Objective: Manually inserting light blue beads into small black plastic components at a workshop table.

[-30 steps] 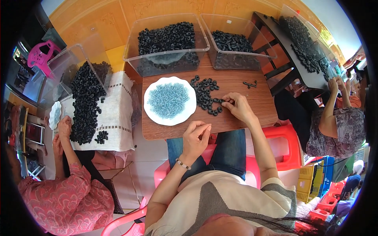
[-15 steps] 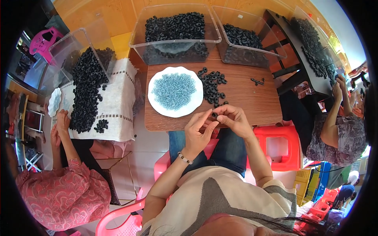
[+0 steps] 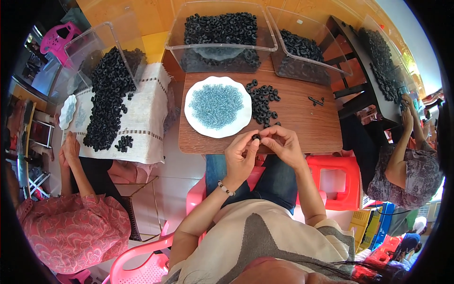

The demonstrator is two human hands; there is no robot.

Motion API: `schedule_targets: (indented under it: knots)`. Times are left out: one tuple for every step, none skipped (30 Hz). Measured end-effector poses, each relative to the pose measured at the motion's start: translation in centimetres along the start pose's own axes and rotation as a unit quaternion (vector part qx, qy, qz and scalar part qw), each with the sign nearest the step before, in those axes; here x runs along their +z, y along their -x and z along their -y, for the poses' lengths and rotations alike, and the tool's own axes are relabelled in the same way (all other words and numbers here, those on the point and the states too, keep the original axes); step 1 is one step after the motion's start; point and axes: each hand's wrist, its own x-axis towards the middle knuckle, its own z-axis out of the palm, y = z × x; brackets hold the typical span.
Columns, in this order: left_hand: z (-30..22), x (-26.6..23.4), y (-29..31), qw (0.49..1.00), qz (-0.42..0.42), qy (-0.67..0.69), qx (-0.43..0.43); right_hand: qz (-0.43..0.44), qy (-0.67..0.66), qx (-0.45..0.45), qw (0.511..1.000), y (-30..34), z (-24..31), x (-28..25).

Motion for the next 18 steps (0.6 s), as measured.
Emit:
schedule_targets:
  knots:
    - [0.1,0.0,0.0,1.000,-0.002,-0.001,0.000,0.003,0.014,0.002,1.000,-0.6,0.6,0.1]
    - [-0.1,0.3,-0.1,0.999,-0.009,0.044,-0.014,0.003,0.029,0.004,1.000,-1.1,1.0,0.1]
    - [-0.3,0.4,-0.2,0.995,-0.016,0.090,-0.028,-0.012,0.093,-0.017,0.995,-2.0,0.8,0.0]
    - [-0.3,0.4,-0.2,0.995,-0.016,0.090,-0.027,-0.012,0.093,-0.017,0.995,-2.9,1.1,-0.1]
    - [-0.3,0.2,-0.2,0.994,-0.011,0.102,-0.042,-0.020,0.185,-0.049,0.981,-3.9,1.4,0.1]
    - [-0.3,0.2,-0.2,0.992,-0.002,0.117,-0.057,-0.032,0.277,-0.082,0.957,-5.0,1.7,0.1]
    - [-0.3,0.2,-0.1,0.992,-0.001,0.117,-0.056,-0.042,0.263,-0.125,0.956,-6.2,1.0,0.3]
    - [-0.2,0.1,0.0,0.993,0.001,0.102,-0.056,-0.039,0.262,-0.125,0.956,-7.4,1.3,0.7]
    - [-0.1,0.1,0.0,0.995,0.004,0.088,-0.055,-0.014,0.310,-0.144,0.940,-8.4,1.8,1.1]
    - [0.0,0.0,0.0,0.995,0.002,0.088,-0.054,0.010,0.357,-0.162,0.920,-9.3,2.1,1.4]
    - [0.0,-0.1,0.0,0.997,0.011,0.055,-0.051,0.013,0.369,-0.194,0.909,-10.1,1.7,1.5]
    - [0.0,-0.1,-0.1,0.998,0.021,0.023,-0.048,0.014,0.370,-0.194,0.909,-10.7,1.4,1.5]
    - [-0.1,-0.2,-0.2,0.998,0.020,0.024,-0.048,0.013,0.394,-0.222,0.892,-11.3,1.1,1.5]
    - [-0.2,-0.2,-0.2,0.999,0.026,-0.009,-0.037,0.015,0.417,-0.249,0.874,-11.7,1.0,1.7]
    - [-0.3,-0.3,-0.2,0.998,0.032,-0.042,-0.026,0.018,0.416,-0.249,0.874,-11.9,0.9,1.9]
    - [-0.2,-0.2,-0.1,0.998,0.029,-0.042,-0.027,0.018,0.419,-0.237,0.876,-12.1,0.8,2.0]
    - [-0.2,0.1,-0.1,0.999,0.019,-0.019,-0.037,0.017,0.423,-0.226,0.877,-12.3,0.8,2.2]
    - [-0.2,0.2,0.0,0.999,0.009,0.004,-0.047,0.019,0.423,-0.225,0.877,-12.4,0.7,2.3]
